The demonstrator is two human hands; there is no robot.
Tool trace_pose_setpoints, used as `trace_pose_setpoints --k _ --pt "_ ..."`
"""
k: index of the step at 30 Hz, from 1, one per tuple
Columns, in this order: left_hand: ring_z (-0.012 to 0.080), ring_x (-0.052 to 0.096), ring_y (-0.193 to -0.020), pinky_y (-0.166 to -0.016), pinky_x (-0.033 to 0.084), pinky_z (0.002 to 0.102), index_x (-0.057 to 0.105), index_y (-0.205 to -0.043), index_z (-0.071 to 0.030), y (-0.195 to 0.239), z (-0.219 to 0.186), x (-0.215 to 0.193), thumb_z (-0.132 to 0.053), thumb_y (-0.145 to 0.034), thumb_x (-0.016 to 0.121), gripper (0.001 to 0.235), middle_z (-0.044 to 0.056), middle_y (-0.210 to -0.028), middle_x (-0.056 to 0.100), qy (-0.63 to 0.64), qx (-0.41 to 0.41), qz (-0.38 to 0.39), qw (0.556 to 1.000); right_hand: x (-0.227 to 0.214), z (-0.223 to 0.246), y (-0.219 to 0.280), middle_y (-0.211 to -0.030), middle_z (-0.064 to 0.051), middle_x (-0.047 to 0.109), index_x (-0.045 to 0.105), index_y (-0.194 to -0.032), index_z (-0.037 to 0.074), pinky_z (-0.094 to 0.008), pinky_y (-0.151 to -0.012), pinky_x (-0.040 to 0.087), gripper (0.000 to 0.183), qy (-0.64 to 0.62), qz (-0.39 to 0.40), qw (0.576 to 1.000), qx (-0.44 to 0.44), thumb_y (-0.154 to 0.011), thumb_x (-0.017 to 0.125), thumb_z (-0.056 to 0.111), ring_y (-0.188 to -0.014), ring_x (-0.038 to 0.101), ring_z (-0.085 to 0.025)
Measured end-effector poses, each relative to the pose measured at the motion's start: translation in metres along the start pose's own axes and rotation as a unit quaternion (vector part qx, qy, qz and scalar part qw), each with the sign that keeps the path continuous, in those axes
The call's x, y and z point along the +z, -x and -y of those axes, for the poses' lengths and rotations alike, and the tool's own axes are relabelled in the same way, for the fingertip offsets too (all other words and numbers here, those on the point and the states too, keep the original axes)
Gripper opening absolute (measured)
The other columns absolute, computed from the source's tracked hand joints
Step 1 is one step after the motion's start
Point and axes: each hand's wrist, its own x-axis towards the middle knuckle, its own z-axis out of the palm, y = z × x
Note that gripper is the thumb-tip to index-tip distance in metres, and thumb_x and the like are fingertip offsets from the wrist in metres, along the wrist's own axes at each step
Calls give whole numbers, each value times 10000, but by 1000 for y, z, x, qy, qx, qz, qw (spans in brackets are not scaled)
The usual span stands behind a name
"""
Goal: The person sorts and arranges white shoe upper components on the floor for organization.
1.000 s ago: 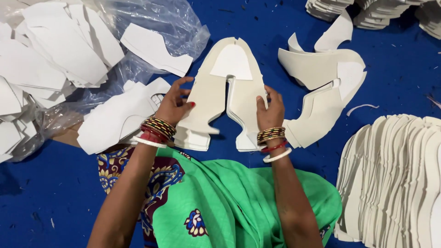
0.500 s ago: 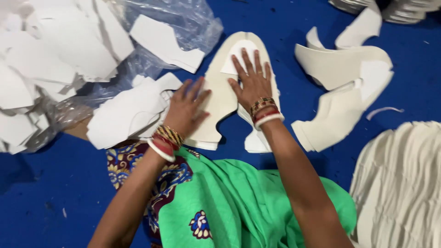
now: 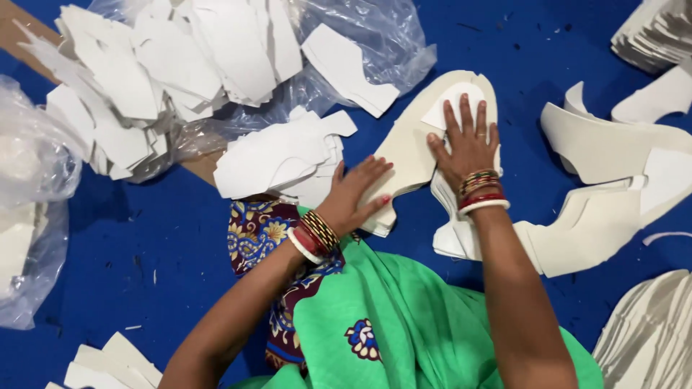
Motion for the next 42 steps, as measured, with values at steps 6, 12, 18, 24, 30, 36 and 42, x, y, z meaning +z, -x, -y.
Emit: trace_pose_setpoints --k 6,12,18,24,30,36,42 --pt "265 530 -1409 -1232 382 441 667 -1274 -140 -15 46 -19 -275 -981 613 327 74 -1412 631 61 -69 -84 992 -15 33 -32 -1547 -132 421 608 -1362 156 -613 -1153 209 512 -8 2 1000 -27 -914 665 396 -1474 278 -377" --pt "335 429 -1430 -1208 313 467 587 -1353 -50 -80 71 -5 -290 -929 653 491 146 -1490 522 -92 -56 -125 986 35 84 -92 -1311 -154 629 714 -1195 81 -434 -1008 506 488 -85 -59 983 -152 -741 875 160 -1193 611 -357" --pt "317 306 -1478 -1200 179 563 413 -1503 -24 -89 89 16 -452 -917 618 754 150 -1583 374 -195 -108 -69 972 52 93 -119 -1271 -172 639 673 -1228 58 -454 -953 504 571 10 -2 985 -173 -689 851 125 -1135 632 -357" --pt "306 284 -1491 -1211 150 581 403 -1514 -43 -88 80 14 -496 -941 600 757 126 -1606 352 -185 -142 -43 971 29 90 -132 -972 -162 719 689 -1079 61 -470 -811 554 201 65 -23 986 -152 -880 719 63 -858 718 -354" --pt "282 350 -1447 -1186 119 662 468 -1454 -63 -94 76 9 -467 -903 658 709 105 -1540 423 -166 -153 -61 972 -91 88 -138 -920 -154 714 703 -1044 42 -421 -695 574 145 -88 -324 920 -200 -900 709 30 -810 716 -340" --pt "322 411 -1358 -1160 176 671 530 -1394 -87 -89 69 -8 -452 -889 707 648 114 -1428 485 -149 -125 -108 975 -203 73 -84 -730 -115 640 652 -860 -2 -373 -592 477 209 -107 -390 898 -173 -1007 782 69 -653 637 -245" --pt "414 376 -1318 -1093 303 610 601 -1335 -96 -79 76 -3 -417 -878 754 579 170 -1473 438 -148 -30 -196 969 -230 88 32 -1067 -111 668 634 -1184 -52 -271 -776 559 132 -214 -329 905 -165 -1053 639 -64 -942 703 -136"
